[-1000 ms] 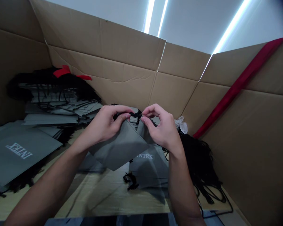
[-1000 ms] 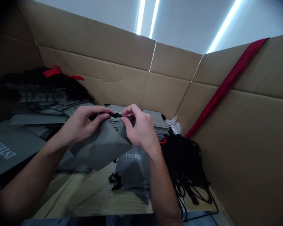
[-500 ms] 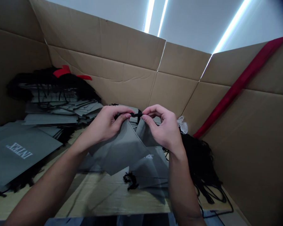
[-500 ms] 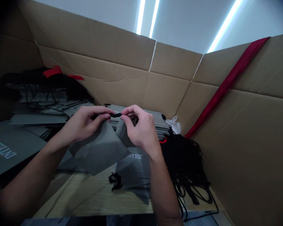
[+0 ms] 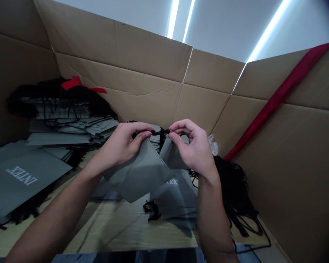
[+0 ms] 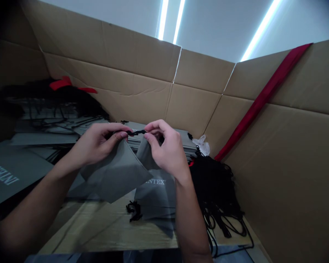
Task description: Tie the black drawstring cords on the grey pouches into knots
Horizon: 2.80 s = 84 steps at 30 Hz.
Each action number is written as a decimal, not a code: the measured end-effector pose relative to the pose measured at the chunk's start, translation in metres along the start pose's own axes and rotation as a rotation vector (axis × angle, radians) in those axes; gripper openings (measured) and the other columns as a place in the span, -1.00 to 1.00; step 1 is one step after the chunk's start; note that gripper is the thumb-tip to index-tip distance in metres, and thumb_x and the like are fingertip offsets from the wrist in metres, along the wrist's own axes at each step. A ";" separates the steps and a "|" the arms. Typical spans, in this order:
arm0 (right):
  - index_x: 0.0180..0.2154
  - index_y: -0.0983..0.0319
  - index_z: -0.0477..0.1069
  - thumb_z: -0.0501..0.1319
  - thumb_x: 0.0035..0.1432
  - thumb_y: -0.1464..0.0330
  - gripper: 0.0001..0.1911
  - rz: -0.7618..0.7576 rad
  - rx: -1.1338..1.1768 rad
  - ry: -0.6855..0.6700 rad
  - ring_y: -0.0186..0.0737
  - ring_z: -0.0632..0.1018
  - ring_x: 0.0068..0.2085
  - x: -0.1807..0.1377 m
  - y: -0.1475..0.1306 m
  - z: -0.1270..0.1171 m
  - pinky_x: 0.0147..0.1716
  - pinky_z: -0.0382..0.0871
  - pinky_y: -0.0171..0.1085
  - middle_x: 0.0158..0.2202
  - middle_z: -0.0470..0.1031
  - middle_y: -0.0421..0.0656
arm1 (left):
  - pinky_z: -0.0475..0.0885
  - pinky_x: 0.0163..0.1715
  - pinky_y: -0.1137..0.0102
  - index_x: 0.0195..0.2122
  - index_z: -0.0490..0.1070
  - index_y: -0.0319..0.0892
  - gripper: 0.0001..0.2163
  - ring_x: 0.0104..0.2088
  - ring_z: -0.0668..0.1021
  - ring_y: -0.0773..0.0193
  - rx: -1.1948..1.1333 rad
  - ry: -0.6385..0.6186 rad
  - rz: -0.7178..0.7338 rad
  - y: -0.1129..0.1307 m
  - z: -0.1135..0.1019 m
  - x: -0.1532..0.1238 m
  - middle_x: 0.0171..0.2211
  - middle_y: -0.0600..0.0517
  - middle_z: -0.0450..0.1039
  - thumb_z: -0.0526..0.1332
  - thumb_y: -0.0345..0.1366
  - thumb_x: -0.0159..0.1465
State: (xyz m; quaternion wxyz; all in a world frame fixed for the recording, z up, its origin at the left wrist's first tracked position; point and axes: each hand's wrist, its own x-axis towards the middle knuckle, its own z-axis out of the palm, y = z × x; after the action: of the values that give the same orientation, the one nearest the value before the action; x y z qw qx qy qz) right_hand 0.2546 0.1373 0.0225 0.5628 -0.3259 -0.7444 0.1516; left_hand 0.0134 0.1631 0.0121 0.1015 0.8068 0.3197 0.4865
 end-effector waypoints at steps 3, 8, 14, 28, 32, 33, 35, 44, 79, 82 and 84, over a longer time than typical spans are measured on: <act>0.01 0.17 0.60 0.31 0.45 0.44 -0.84 0.036 0.055 0.014 -0.14 0.72 -0.05 0.001 0.003 -0.011 0.01 0.58 -0.15 -0.06 0.70 -0.12 | 0.60 -0.10 0.35 -0.02 0.76 -0.08 -0.75 -0.18 0.73 0.13 0.000 0.005 -0.006 0.001 0.000 0.000 -0.14 0.02 0.79 0.27 -0.17 0.53; 0.02 0.16 0.59 0.13 0.60 0.35 -0.76 0.003 -0.048 0.001 -0.20 0.61 -0.23 0.001 0.002 -0.019 -0.20 0.50 -0.22 -0.26 0.59 -0.17 | 0.63 -0.11 0.32 -0.05 0.75 -0.08 -0.76 -0.18 0.76 0.10 -0.014 0.021 -0.006 0.002 0.000 0.000 -0.15 0.01 0.79 0.30 -0.14 0.51; -0.19 0.16 0.57 0.45 0.36 0.32 -0.90 0.004 -0.071 -0.002 -0.33 0.37 -0.45 -0.006 -0.011 -0.007 -0.49 0.27 -0.32 -0.39 0.45 -0.28 | 0.69 -0.12 0.35 -0.05 0.71 -0.12 -0.81 -0.25 0.78 0.14 -0.158 0.020 -0.042 0.015 0.008 -0.004 -0.25 0.01 0.79 0.34 -0.18 0.49; -0.13 0.14 0.65 0.37 0.37 0.43 -0.91 -0.277 -0.330 0.051 -0.19 0.71 -0.24 -0.013 -0.026 0.006 -0.18 0.64 -0.22 -0.19 0.76 -0.18 | 0.64 -0.15 0.41 0.00 0.77 -0.11 -0.76 -0.17 0.79 0.18 -0.089 0.085 0.014 0.038 0.020 -0.016 -0.09 0.01 0.80 0.26 -0.25 0.55; -0.14 0.14 0.66 0.38 0.33 0.45 -0.88 -0.261 -0.319 0.064 -0.23 0.68 -0.28 -0.015 -0.029 0.005 -0.21 0.62 -0.24 -0.23 0.73 -0.21 | 0.60 -0.19 0.42 -0.07 0.77 -0.09 -0.79 -0.22 0.77 0.23 -0.047 0.117 0.111 0.041 0.017 -0.016 -0.13 0.05 0.80 0.28 -0.32 0.54; -0.15 0.14 0.66 0.39 0.31 0.45 -0.88 -0.250 -0.317 0.065 -0.24 0.66 -0.31 -0.015 -0.030 0.005 -0.25 0.61 -0.25 -0.25 0.72 -0.22 | 0.61 -0.16 0.41 -0.07 0.76 -0.08 -0.80 -0.21 0.77 0.23 -0.048 0.118 0.128 0.042 0.016 -0.017 -0.13 0.05 0.80 0.29 -0.32 0.53; -0.17 0.13 0.66 0.40 0.28 0.45 -0.88 -0.226 -0.310 0.074 -0.26 0.63 -0.36 -0.016 -0.031 0.004 -0.32 0.58 -0.27 -0.29 0.71 -0.23 | 0.65 -0.08 0.38 -0.03 0.74 -0.07 -0.85 -0.19 0.76 0.22 -0.046 0.146 0.126 0.042 0.015 -0.018 -0.11 0.06 0.79 0.33 -0.30 0.53; -0.20 0.16 0.66 0.40 0.20 0.49 -0.86 -0.158 -0.230 0.042 -0.30 0.63 -0.36 -0.018 -0.038 0.003 -0.38 0.50 -0.31 -0.31 0.70 -0.24 | 0.65 -0.15 0.48 -0.11 0.61 -0.06 -0.91 -0.26 0.76 0.35 0.189 0.225 0.366 0.047 0.004 -0.024 -0.19 0.16 0.77 0.39 -0.41 0.47; -0.19 0.21 0.63 0.38 0.22 0.55 -0.84 -0.317 -0.238 -0.046 -0.34 0.62 -0.33 -0.024 -0.041 0.002 -0.25 0.55 -0.32 -0.27 0.70 -0.24 | 0.60 -0.22 0.52 -0.02 0.62 -0.12 -0.89 -0.27 0.79 0.36 0.322 0.203 0.609 0.041 -0.012 -0.034 -0.15 0.12 0.79 0.46 -0.39 0.47; -0.19 0.22 0.63 0.38 0.22 0.57 -0.83 -0.336 -0.250 -0.035 -0.34 0.63 -0.31 -0.023 -0.041 0.002 -0.21 0.57 -0.32 -0.26 0.70 -0.24 | 0.59 -0.19 0.53 -0.04 0.62 -0.16 -0.93 -0.26 0.79 0.38 0.354 0.221 0.638 0.041 -0.011 -0.033 -0.15 0.12 0.78 0.45 -0.39 0.50; -0.18 0.22 0.62 0.38 0.23 0.57 -0.83 -0.341 -0.247 -0.035 -0.34 0.63 -0.31 -0.024 -0.041 0.002 -0.20 0.57 -0.32 -0.26 0.70 -0.24 | 0.58 -0.18 0.55 -0.05 0.61 -0.16 -0.94 -0.27 0.79 0.40 0.346 0.223 0.652 0.041 -0.011 -0.033 -0.15 0.12 0.79 0.44 -0.39 0.50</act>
State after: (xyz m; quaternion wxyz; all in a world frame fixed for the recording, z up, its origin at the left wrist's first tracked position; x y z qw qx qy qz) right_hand 0.2433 0.0916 0.0287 0.5229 -0.2590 -0.8114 -0.0325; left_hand 0.0103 0.1094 0.0137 -0.2316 0.8134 0.1329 0.5168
